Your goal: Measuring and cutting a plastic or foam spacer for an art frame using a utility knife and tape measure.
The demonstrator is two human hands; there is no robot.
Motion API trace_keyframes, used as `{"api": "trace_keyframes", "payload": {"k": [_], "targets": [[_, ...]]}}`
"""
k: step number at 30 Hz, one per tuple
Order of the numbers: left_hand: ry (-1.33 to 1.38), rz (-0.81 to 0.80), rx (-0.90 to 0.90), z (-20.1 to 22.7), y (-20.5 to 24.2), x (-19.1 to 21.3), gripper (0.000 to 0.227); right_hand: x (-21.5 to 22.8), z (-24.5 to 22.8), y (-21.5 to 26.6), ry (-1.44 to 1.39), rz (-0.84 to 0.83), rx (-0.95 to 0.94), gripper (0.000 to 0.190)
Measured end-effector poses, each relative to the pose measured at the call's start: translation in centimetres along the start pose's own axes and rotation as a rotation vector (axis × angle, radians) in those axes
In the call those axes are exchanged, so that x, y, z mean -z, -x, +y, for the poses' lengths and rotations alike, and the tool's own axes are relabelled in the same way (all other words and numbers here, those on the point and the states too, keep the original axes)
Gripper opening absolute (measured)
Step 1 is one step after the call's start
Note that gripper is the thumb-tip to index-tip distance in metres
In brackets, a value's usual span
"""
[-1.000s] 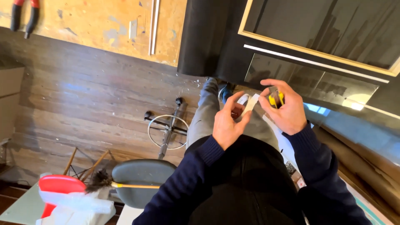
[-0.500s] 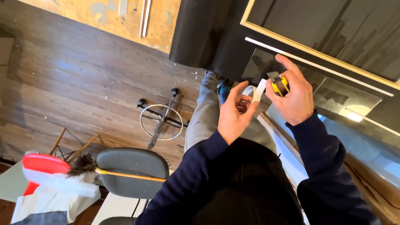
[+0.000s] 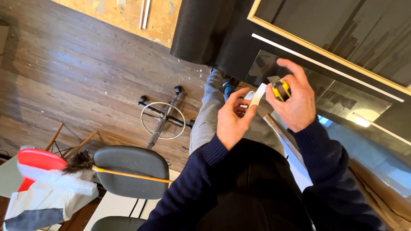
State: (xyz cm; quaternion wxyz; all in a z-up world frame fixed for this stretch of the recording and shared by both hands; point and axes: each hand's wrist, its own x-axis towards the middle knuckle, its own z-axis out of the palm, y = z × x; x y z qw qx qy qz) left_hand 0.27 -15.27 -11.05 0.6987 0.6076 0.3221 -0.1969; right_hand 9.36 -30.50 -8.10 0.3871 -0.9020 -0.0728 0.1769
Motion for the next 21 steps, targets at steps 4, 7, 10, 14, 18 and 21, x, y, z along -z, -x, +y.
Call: {"api": "trace_keyframes", "payload": {"k": [4, 7, 10, 14, 18, 21], "targets": [[-0.01, 0.036, 0.023, -0.3, -0.4, 0.5, 0.049, -1.2, -0.4, -0.4, -0.024, 0.002, -0.053, 0.024], [-0.037, 0.068, -0.007, -0.5, -0.9, 0.6, 0.046, -1.6, -0.1, -0.8, 0.002, 0.033, -0.055, 0.023], [-0.092, 0.086, -0.037, -0.2, -1.8, 0.7, 0.043, -1.7, -0.6, -1.6, -0.027, 0.001, -0.085, 0.016], [-0.137, 0.097, -0.034, -0.4, -1.7, 0.7, 0.04, -2.0, -0.8, -1.5, -0.018, 0.005, -0.166, 0.014], [-0.169, 0.116, -0.048, 0.0, -2.1, 0.8, 0.037, -2.1, -0.9, -1.9, -0.088, -0.003, -0.193, 0.012], [-0.178, 0.121, -0.048, 0.2, -1.9, 0.9, 0.036, -2.1, -1.1, -2.0, -0.04, -0.034, -0.279, 0.014]]}}
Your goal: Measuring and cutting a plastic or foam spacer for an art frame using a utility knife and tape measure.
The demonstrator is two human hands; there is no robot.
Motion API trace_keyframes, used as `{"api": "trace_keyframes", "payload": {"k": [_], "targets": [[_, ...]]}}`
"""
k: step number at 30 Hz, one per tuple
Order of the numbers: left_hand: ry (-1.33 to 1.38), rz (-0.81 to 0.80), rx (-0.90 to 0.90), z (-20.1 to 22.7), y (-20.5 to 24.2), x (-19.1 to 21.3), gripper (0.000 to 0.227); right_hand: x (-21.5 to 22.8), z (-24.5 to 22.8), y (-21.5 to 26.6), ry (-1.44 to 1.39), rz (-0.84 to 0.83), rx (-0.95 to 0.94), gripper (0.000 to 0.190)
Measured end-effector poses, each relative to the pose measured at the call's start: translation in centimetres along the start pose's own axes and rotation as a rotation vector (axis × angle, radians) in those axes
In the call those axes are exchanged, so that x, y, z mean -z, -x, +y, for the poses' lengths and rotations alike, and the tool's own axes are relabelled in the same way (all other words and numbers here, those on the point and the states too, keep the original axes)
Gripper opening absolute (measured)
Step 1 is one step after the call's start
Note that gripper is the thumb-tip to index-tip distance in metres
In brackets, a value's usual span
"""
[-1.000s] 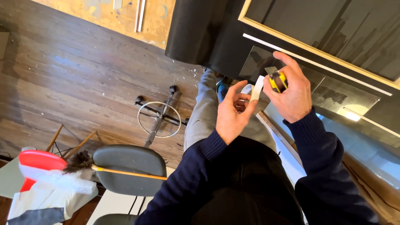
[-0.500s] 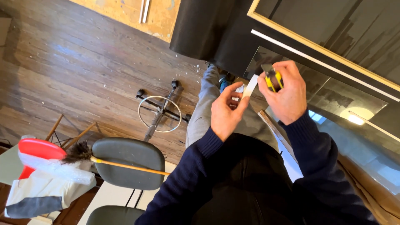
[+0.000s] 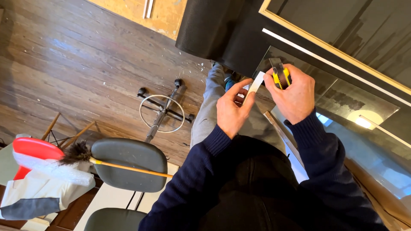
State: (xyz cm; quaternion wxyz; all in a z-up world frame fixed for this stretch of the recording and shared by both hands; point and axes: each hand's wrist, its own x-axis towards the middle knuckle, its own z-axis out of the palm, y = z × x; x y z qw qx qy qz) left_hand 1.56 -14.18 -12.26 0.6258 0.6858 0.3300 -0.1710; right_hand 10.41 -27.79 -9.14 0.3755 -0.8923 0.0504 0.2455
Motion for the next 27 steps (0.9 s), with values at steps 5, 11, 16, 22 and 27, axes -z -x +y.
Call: {"api": "trace_keyframes", "payload": {"k": [5, 11, 16, 22, 27], "targets": [[-0.008, 0.006, -0.009, -0.4, -0.3, -0.1, 0.035, -0.3, 0.1, -0.1, -0.038, 0.019, 0.018, 0.013], [-0.003, 0.022, -0.04, -0.7, -0.4, -0.2, 0.033, -0.5, 0.2, -0.1, -0.019, 0.032, 0.025, 0.014], [0.01, 0.022, -0.035, -0.7, -0.5, -0.2, 0.033, -0.8, 0.5, -0.2, -0.003, 0.055, 0.056, 0.015], [0.009, 0.026, -0.033, -0.8, -0.7, -0.3, 0.033, -1.0, 0.7, -0.3, 0.02, 0.08, 0.081, 0.016], [0.024, 0.034, -0.029, -1.2, -0.9, -0.5, 0.033, -1.2, 0.7, -0.3, 0.034, 0.107, 0.106, 0.018]]}}
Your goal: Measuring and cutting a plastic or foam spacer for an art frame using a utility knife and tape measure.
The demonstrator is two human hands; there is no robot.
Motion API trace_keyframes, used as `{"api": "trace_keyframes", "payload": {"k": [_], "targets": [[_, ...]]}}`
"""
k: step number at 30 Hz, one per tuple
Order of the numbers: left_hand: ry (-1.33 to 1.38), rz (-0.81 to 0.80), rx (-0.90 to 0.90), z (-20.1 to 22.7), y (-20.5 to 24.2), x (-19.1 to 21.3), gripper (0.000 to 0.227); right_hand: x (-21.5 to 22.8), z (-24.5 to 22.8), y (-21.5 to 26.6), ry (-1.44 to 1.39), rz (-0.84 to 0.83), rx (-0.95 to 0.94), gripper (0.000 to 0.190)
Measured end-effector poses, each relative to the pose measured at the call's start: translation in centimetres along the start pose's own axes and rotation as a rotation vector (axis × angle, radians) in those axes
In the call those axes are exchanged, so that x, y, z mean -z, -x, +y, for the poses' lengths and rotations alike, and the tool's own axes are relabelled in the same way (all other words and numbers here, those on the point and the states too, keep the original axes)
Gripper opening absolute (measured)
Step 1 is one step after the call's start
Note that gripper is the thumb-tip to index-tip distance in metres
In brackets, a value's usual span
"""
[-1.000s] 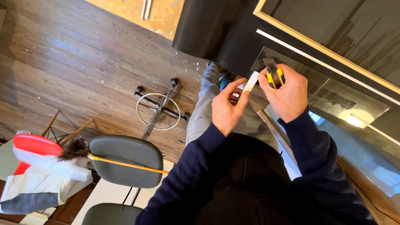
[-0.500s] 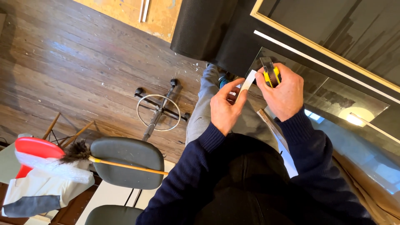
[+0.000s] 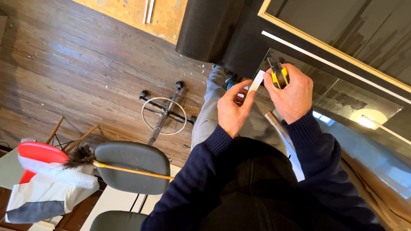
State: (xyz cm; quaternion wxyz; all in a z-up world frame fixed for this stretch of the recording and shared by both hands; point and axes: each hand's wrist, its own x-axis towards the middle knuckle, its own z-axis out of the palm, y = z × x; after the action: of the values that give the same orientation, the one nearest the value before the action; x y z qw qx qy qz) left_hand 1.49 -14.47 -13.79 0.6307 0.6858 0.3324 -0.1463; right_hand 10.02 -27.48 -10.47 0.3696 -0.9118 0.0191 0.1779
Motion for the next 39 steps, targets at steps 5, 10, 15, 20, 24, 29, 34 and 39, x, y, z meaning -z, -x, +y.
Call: {"api": "trace_keyframes", "payload": {"k": [5, 10, 15, 20, 24, 29, 34, 39], "targets": [[0.0, 0.004, 0.014, 0.1, 0.0, 0.0, 0.033, -0.2, 0.0, 0.2, -0.001, 0.016, -0.007, 0.019], [-0.002, 0.0, 0.026, 0.2, 0.1, 0.0, 0.033, -0.5, 0.1, 0.3, 0.009, 0.044, 0.009, 0.02], [-0.004, -0.008, 0.026, 0.4, 0.1, 0.1, 0.033, -0.5, 0.0, 0.2, 0.022, 0.05, -0.012, 0.022], [0.013, -0.015, 0.028, 0.5, 0.1, 0.1, 0.033, -0.5, -0.3, 0.2, 0.022, 0.045, -0.029, 0.023], [0.019, -0.014, 0.019, 0.4, 0.0, 0.1, 0.033, -0.4, -0.3, 0.0, 0.021, 0.03, -0.071, 0.026], [0.008, -0.017, 0.031, 0.5, 0.1, 0.2, 0.033, -0.4, -0.3, -0.3, 0.061, 0.029, -0.036, 0.027], [0.013, -0.022, 0.021, 0.6, 0.2, 0.2, 0.032, -0.2, -0.4, -0.5, 0.135, 0.012, -0.007, 0.033], [0.011, -0.017, 0.03, 0.7, 0.1, 0.3, 0.033, 0.5, -0.2, -0.2, 0.083, 0.008, -0.072, 0.033]]}}
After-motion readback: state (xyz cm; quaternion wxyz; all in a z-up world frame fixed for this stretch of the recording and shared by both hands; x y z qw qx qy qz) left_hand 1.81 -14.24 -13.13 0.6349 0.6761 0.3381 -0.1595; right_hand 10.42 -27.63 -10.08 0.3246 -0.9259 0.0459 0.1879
